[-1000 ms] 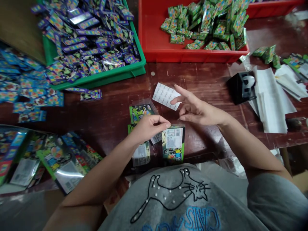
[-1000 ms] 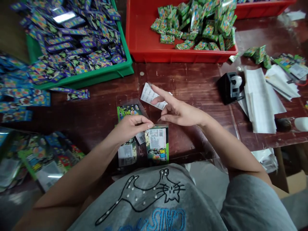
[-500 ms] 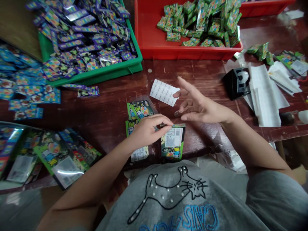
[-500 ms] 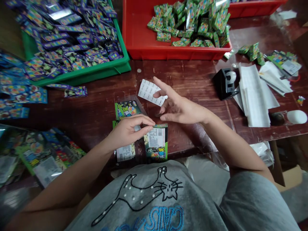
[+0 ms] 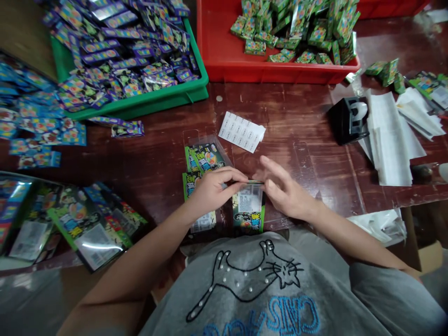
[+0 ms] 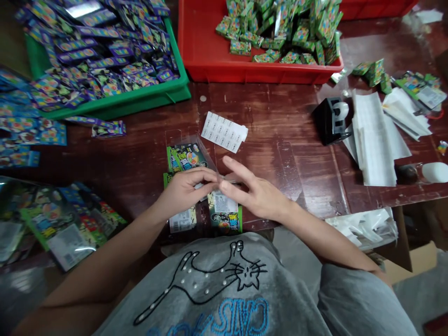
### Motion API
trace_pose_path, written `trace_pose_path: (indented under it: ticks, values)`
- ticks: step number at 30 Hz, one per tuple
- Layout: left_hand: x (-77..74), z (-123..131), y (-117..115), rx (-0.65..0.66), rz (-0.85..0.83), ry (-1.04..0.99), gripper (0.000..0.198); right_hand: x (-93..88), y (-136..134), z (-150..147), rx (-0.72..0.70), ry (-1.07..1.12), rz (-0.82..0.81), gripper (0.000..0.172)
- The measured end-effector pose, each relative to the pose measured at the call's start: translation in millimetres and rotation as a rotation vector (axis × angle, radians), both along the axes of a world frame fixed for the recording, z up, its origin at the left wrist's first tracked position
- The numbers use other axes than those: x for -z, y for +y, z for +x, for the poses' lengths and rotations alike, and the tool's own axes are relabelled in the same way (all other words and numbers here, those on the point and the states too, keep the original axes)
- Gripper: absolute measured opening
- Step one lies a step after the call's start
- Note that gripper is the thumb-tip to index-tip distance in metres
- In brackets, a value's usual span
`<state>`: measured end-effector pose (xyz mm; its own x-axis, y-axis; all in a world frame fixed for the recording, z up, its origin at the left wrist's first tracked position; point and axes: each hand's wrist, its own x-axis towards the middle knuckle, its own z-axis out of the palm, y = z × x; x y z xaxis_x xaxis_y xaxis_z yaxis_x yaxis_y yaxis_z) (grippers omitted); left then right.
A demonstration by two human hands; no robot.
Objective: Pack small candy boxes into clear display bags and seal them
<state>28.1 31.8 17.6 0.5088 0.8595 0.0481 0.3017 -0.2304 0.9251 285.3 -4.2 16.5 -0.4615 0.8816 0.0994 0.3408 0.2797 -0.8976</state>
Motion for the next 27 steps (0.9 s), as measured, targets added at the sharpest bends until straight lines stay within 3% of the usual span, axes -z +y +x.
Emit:
trace_pose_path:
  ticks: [2, 6, 10, 17, 21, 24, 27]
  values:
    - [-2.9, 1, -1, 0.035, 0.021, 0.028, 0.016, -6.2, -1, 4, 0.029, 0.022, 0.023, 0.079]
    - [-7.3, 4, -1, 0.072, 0.026, 0.078, 0.019, -27.0, 31, 19, 0.018, 0.157, -0.008, 0.111]
    - [-3.5, 5, -3, -0.020, -0.096, 0.092, 0.017, -39.0, 66, 20, -0.155, 0.159, -0.099, 0.101]
    - [0.3, 5, -4, -0.044, -0.197, 0.048, 0.018, -26.6, 85, -3, -0.426, 0.076, -0.122, 0.104]
    - [1.0, 7, 1, -0.042, -0.202, 0.065, 0.018, -32.2, 75, -8, -0.366, -0.114, 0.017, 0.107]
    - [-3.4, 9, 1, -0.039, -0.176, 0.056, 0.012, -41.8, 46, -13, -0.204, -0.239, 0.253, 0.094]
    - [-5.0, 11, -1, 0.012, -0.167, -0.010, 0.014, -34.8, 12, -12, -0.057, -0.333, 0.404, 0.085]
